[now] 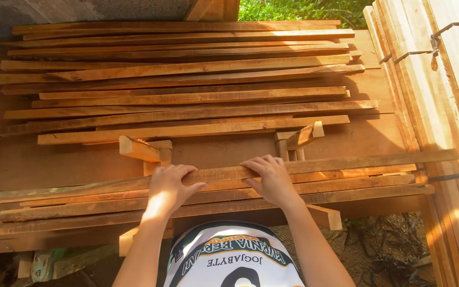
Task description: The person picks up individual wooden planks from a pile and places them one by one onto a wooden rack. The hands align each plank before setting it down, repeating this process throughout the clip.
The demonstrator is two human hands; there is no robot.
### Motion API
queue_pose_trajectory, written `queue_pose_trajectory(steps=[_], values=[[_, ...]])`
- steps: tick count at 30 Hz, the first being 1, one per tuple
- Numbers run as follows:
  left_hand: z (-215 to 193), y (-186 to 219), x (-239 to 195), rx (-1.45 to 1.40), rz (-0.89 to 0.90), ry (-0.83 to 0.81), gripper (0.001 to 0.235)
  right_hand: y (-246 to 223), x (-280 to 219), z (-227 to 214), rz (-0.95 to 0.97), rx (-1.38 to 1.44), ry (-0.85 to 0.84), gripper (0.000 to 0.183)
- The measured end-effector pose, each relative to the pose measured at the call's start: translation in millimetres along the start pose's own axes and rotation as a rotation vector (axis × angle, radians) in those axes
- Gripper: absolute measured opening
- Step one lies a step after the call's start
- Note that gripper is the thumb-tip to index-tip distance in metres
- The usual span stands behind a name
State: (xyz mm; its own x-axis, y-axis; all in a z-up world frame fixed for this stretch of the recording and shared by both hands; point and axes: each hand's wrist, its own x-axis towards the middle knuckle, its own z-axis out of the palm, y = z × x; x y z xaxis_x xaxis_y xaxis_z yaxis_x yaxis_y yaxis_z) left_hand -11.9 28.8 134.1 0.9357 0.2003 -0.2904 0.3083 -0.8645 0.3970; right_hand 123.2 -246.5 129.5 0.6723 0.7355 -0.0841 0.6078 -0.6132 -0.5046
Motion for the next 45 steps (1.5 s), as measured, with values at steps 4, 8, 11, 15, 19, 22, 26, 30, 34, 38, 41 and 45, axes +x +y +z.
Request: queue_pose_trajectory(steps=[4, 8, 11, 15, 19, 22, 26, 30, 34, 38, 41, 45], values=[[56.3, -21.7, 6.1, -0.037, -0.100, -0.134, 0.052, 22.3, -8.6, 54.5, 0.061, 0.015, -0.108, 0.049], [113.1, -44.5, 15.2, -0.120, -0.087, -0.075, 0.049, 42.8, -9.0, 98.4, 0.123, 0.014, -0.204, 0.047], [128.9, -54.5, 21.0, -0.146, -0.092, -0.098, 0.050, 48.8, -5.5, 102.5, 0.140, 0.021, -0.260, 0.045], [131.1, -55.6, 23.6, -0.143, -0.111, -0.167, 0.054, 50.6, -2.7, 106.7, 0.161, 0.049, -0.280, 0.041], [114.5, -40.5, 14.5, -0.118, -0.126, -0.251, 0.065, 51.1, -6.7, 122.1, 0.163, 0.081, -0.203, 0.033], [110.5, -32.1, 7.6, 0.032, -0.093, -0.333, 0.091, 46.3, -10.2, 126.6, 0.140, -0.043, -0.156, 0.033], [126.5, -28.4, -7.4, 0.174, -0.005, -0.231, 0.101, 41.0, -14.3, 131.6, 0.135, -0.065, -0.131, 0.037], [153.0, -36.3, -17.5, 0.193, 0.108, 0.074, 0.097, 33.3, -19.1, 140.5, 0.061, -0.192, 0.060, 0.038], [165.0, -44.3, -17.6, 0.200, 0.149, 0.165, 0.089, 35.9, -19.6, 153.1, 0.046, -0.250, 0.157, 0.035], [169.2, -42.2, -14.6, 0.199, 0.165, 0.243, 0.088, 38.0, -19.7, 152.3, 0.010, -0.274, 0.234, 0.032], [169.0, -45.3, -12.0, 0.187, 0.155, 0.242, 0.087, 34.5, -15.7, 151.7, 0.006, -0.290, 0.247, 0.031], [168.5, -44.3, -10.9, 0.170, 0.143, 0.261, 0.087, 36.2, -13.3, 154.3, 0.016, -0.330, 0.252, 0.031]])
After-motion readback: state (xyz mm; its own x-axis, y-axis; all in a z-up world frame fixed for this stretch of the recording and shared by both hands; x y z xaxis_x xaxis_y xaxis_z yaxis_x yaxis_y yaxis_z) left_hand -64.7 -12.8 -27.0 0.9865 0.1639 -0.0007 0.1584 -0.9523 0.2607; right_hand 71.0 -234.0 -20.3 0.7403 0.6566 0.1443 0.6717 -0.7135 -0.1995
